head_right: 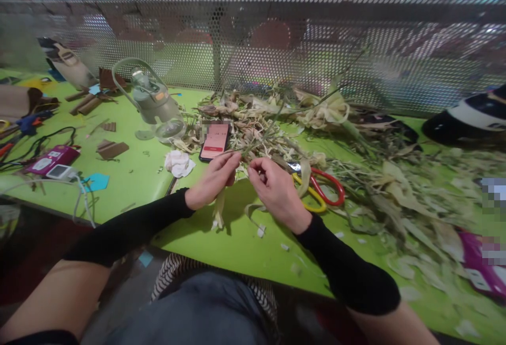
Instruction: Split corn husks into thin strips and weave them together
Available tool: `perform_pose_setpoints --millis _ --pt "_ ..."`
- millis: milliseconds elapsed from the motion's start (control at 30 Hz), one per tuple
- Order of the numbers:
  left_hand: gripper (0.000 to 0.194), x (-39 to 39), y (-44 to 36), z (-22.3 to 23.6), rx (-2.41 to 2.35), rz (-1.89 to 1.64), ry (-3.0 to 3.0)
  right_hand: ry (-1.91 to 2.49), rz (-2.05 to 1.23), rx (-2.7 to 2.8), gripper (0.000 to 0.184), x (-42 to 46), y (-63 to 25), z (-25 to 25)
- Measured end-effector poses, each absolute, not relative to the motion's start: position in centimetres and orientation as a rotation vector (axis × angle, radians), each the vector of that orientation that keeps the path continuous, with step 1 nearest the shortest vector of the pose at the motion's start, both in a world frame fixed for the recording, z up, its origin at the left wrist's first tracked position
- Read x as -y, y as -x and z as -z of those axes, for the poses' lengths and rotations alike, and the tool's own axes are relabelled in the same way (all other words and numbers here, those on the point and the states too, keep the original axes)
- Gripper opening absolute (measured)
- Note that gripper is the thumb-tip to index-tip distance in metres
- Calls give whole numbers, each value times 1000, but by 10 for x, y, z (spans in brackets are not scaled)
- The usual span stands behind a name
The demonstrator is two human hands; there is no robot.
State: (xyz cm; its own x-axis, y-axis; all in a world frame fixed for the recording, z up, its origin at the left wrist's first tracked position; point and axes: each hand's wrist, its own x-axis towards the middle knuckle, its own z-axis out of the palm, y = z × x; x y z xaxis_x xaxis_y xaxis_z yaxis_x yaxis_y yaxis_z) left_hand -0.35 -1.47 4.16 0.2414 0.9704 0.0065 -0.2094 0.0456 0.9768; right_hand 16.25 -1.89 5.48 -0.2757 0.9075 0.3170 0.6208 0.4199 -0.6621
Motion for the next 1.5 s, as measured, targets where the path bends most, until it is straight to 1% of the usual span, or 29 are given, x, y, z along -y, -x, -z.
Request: perform_pose_setpoints --millis 67,100,300,433,533,667,733,900,1100,1200,1267,1333,1433,1500 --pt "31 14 4 -40 -865 -1126 -1062 1272 -584 2012 16 20 -163 -55" --pt "30 13 4 -40 -851 -1133 -1000 1264 -606 2005 16 20 -163 -55" --pt "16 10 3 -45 -732 -1131 -682 1248 -700 1923 15 19 -163 -51" --pt "14 9 3 -47 -632 -1109 -561 1271 -771 1944 17 19 -161 -50" --pt "13 9 3 -46 -645 -1112 -581 1297 -803 1878 21 21 -159 -51" --pt "18 9 4 -41 -719 -1161 -691 1314 -802 1778 33 22 -156 -52" --pt "21 8 4 -38 -758 -1162 -807 1321 -760 1810 36 22 -153 -52" --pt "22 7 6 -37 -805 -1133 -1096 1303 -597 1877 28 19 -155 -51" --pt "30 7 9 -42 -814 -863 -981 1302 -355 1892 16 16 -170 -53" --pt "29 11 10 -43 -749 -750 -947 1294 -389 1865 14 11 -176 -54" --pt "27 13 9 -41 -696 -700 -952 1343 -412 1834 17 6 -183 -55" --pt "26 15 7 -40 -681 -726 -931 1423 -329 1800 18 2 -190 -57" --pt "23 15 4 -38 -754 -910 -832 1504 -101 1851 22 3 -194 -61" --pt "21 13 3 -37 -815 -1032 -801 1484 -130 1979 31 10 -186 -61"
